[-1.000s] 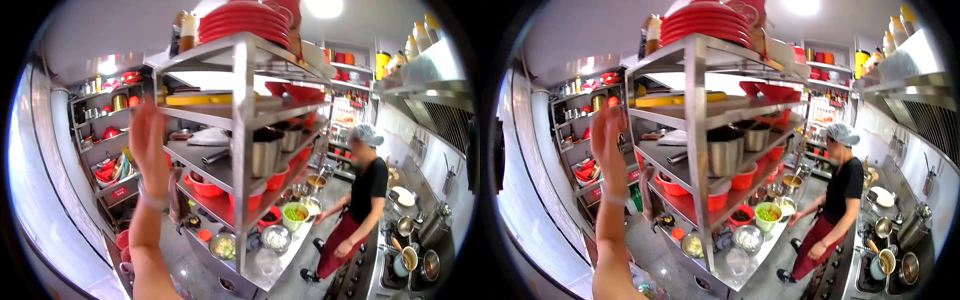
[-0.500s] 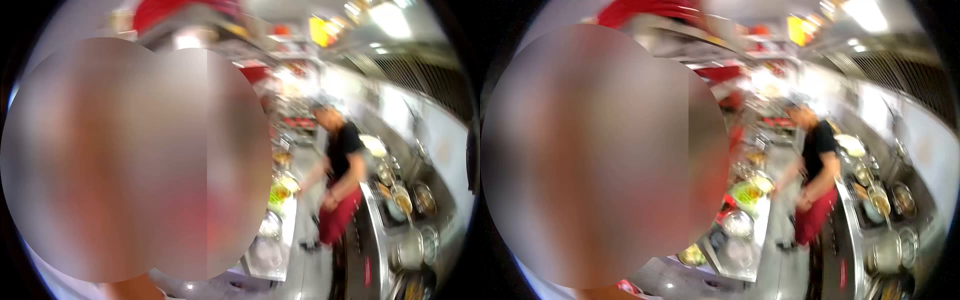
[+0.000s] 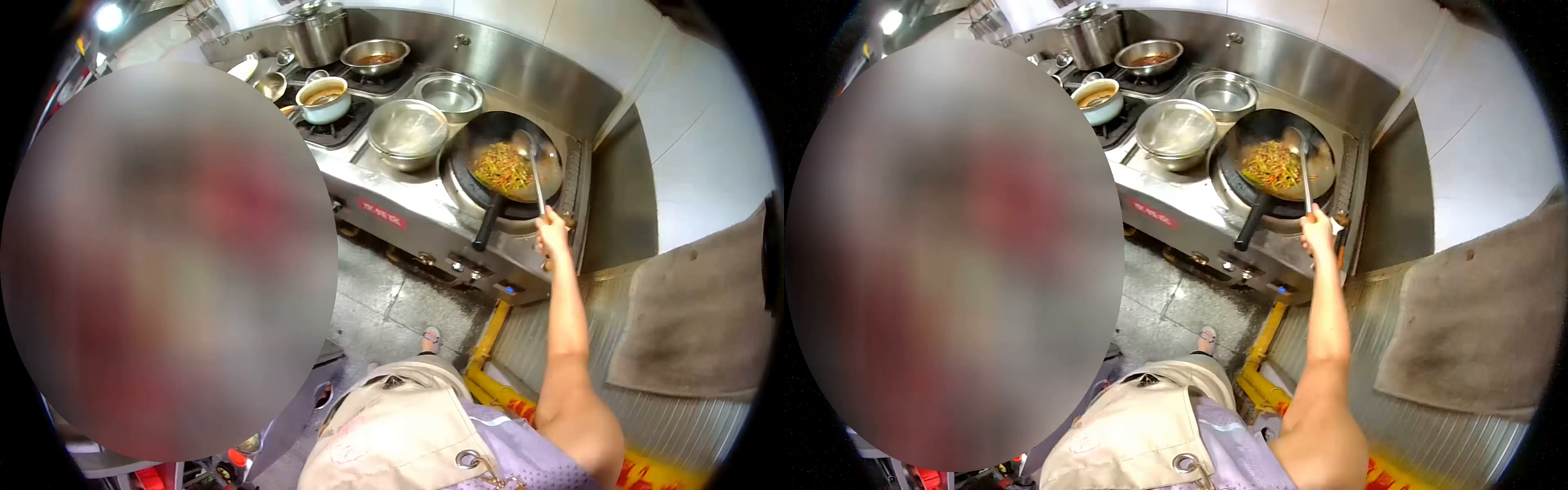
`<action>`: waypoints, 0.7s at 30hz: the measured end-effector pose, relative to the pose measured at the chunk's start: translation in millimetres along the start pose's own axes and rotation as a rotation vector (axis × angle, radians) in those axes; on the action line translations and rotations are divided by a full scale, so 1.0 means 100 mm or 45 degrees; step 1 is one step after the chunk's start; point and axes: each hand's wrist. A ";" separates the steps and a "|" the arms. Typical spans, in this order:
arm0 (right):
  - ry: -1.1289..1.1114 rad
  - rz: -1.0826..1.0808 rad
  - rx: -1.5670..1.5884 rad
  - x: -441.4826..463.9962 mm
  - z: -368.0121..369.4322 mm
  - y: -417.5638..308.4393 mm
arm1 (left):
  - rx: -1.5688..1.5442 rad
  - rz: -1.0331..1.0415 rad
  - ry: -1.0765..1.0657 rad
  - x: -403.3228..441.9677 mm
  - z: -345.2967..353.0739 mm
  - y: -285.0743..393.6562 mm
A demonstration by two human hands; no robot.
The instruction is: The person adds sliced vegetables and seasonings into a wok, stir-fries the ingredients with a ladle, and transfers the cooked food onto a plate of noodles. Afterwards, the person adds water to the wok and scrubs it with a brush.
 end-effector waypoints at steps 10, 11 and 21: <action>0.472 -0.778 -0.387 -0.95 -0.26 0.32 | -1.171 -0.936 -1.673 -3.34 1.49 1.86; 0.238 -0.378 -0.131 -0.96 -0.33 0.21 | -1.278 -0.955 -1.809 -3.50 1.65 2.12; -0.228 0.527 1.010 -1.75 -0.42 -0.39 | -1.493 0.034 -2.368 -5.47 2.83 3.31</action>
Point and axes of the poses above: each hand's wrist, its own x-axis towards the middle knuckle, its own z-axis out of the palm, y = z × x, and after that the axes turned 9 degrees about y, right-handed
